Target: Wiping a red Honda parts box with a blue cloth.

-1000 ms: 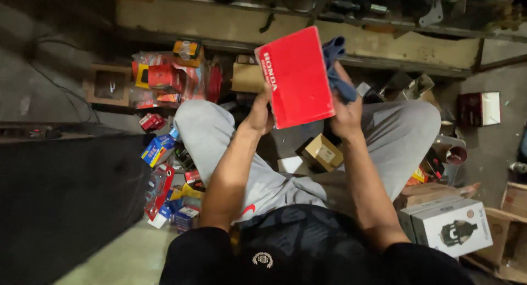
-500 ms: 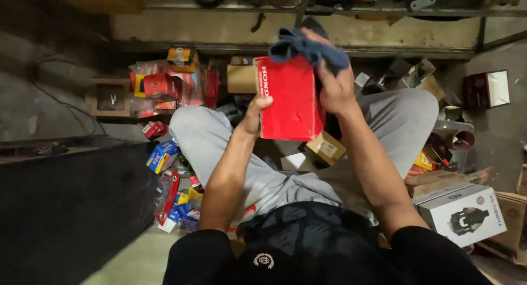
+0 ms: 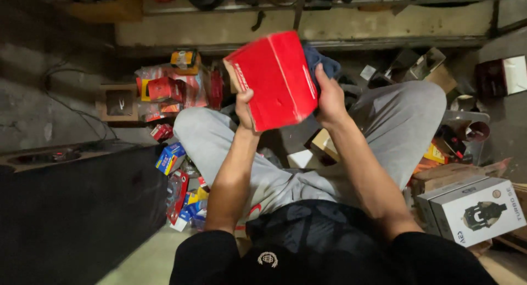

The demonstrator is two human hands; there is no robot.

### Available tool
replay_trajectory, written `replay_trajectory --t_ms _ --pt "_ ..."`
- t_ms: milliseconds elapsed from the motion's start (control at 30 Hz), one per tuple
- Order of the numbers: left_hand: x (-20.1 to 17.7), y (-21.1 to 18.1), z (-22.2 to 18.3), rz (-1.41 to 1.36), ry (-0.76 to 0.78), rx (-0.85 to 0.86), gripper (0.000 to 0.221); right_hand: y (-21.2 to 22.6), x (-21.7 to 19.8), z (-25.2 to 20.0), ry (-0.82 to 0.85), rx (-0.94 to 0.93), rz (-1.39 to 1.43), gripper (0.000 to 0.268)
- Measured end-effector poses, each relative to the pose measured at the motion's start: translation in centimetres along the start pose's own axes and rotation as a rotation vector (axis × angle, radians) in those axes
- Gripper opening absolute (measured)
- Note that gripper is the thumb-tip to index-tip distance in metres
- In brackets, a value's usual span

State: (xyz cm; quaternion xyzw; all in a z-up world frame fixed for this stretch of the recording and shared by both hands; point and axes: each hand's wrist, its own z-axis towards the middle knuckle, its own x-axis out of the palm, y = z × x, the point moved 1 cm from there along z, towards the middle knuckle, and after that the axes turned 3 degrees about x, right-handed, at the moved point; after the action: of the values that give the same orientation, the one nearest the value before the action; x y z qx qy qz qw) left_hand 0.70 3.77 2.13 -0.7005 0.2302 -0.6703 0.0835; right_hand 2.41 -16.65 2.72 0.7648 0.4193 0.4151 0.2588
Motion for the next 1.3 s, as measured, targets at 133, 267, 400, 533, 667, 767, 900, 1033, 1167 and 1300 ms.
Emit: replay_trajectory --t_ms 133,267,400,533,667,767,900,1033,1167,1300 --pt "-1.8 1.7 1.3 -0.085 -0.035 0.075 0.08 1.7 3.3 -3.9 0.103 0.095 0.232 0.046" --pt "-5.0 4.9 1.2 0.247 -0.095 0.342 0.077 -1.9 3.2 -4.3 -0.075 -0.127 0.318 0.049" --pt "-2.6 4.9 1.3 0.443 -0.168 0.51 0.08 -3.2 4.4 -5.5 -0.224 -0.47 0.322 0.046" --pt "-3.2 5.5 0.3 0.384 -0.206 0.499 0.077 -5.3 3.2 -6.9 -0.205 -0.571 0.307 0.041" --pt "-2.4 5.4 1.1 0.224 -0.221 0.375 0.073 -7.8 -0.2 -2.5 -0.096 -0.758 -0.05 0.038" --pt "-3.9 6.4 0.1 0.247 -0.182 0.354 0.077 -9.1 -3.1 0.0 -0.081 -0.891 -0.467 0.042" --pt "-1.9 4.8 -0.2 0.192 0.027 0.159 0.09 -4.6 -2.4 0.8 0.09 -0.816 -0.12 0.065" --pt "0.9 0.0 -0.2 0.185 0.209 0.216 0.109 0.0 -4.7 1.2 -0.002 -0.501 0.189 0.064" --pt "0.8 -2.2 0.7 0.324 0.219 0.027 0.118 4.7 -5.7 -0.9 0.18 -0.455 -0.011 0.062" --pt "1.2 -2.0 1.4 0.711 0.277 -0.053 0.112 5.0 -6.1 -0.2 0.333 -0.46 -0.33 0.058"
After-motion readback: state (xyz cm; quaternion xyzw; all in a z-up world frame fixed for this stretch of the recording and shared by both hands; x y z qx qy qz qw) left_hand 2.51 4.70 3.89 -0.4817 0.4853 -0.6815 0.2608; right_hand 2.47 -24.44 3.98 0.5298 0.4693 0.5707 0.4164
